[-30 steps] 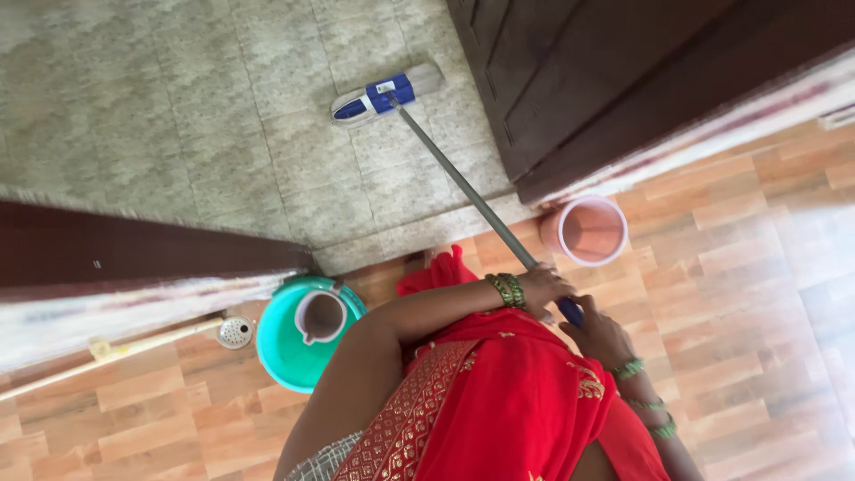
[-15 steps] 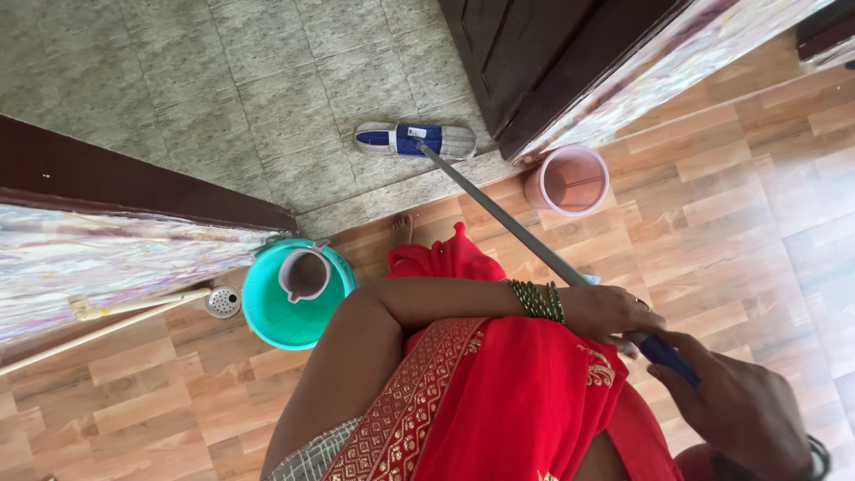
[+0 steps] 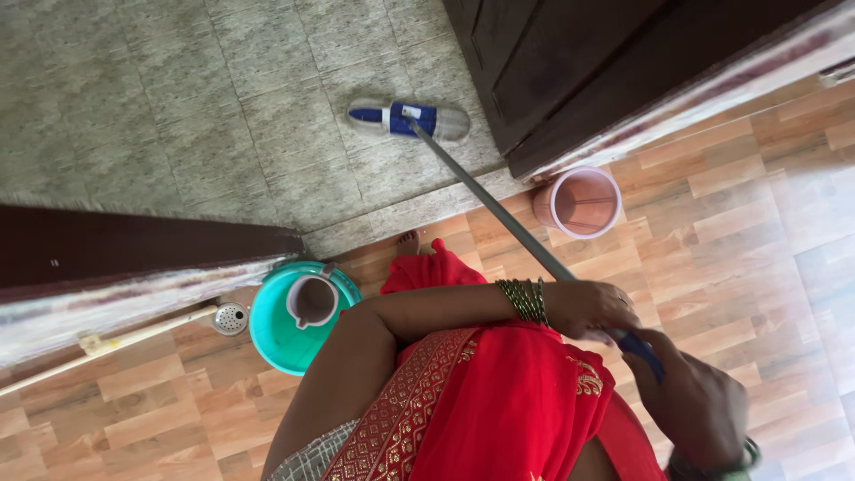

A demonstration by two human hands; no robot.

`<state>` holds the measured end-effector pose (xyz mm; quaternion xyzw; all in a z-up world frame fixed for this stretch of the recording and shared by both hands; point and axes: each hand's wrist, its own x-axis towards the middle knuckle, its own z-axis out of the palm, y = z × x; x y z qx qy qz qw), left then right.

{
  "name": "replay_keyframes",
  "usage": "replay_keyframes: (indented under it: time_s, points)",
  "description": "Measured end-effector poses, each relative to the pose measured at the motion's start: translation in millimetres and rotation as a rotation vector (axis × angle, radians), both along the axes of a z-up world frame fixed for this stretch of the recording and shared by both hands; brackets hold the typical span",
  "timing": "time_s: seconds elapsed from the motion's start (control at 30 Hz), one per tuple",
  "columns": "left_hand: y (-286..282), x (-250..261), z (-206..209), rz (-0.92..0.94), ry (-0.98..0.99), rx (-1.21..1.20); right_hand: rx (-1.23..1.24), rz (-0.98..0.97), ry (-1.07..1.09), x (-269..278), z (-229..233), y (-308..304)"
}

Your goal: The person mops a tile floor using a spray mop, moving the mop head across the surface while holding the handle with both hands.

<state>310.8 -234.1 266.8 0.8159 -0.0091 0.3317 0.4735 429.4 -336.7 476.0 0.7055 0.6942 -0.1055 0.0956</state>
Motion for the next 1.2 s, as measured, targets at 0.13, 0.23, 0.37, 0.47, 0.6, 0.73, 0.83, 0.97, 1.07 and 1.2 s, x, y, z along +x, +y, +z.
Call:
replay_keyframes:
  time_s: [0.13,0.23,0.37,0.47,0.6,0.73,0.83,0.97,1.07,1.2]
  points:
    - [63,-47,-38,0.099,0.03,0.074,0.022,0.016,0.101,-33,-56,60]
    - [114,-91,-79,0.141,0.239,0.128,0.039,0.066,0.144,-58,-122,107]
    - [177,-133,-153,0.4,0.363,0.176,-0.019,0.166,0.147,-87,-231,190]
    - [233,-157,-199,0.602,0.576,0.206,0.001,0.255,0.15,-108,-303,265]
    - [292,-179,-214,0.626,1.042,0.052,0.14,0.353,0.205,-140,-366,338]
    - [290,-196,-225,0.624,1.273,-0.068,-0.051,0.25,0.192,-167,-397,334]
    - [247,-188,-239,0.615,1.361,0.07,-0.03,0.27,0.23,-166,-410,288]
    - [172,-169,-243,0.626,1.21,0.261,-0.019,0.245,0.328,-142,-391,211]
    - [122,-135,-226,0.559,0.989,0.301,-0.072,0.233,0.345,-101,-344,154]
    - [76,-84,-157,0.403,0.729,0.241,-0.187,0.213,0.32,-45,-253,97]
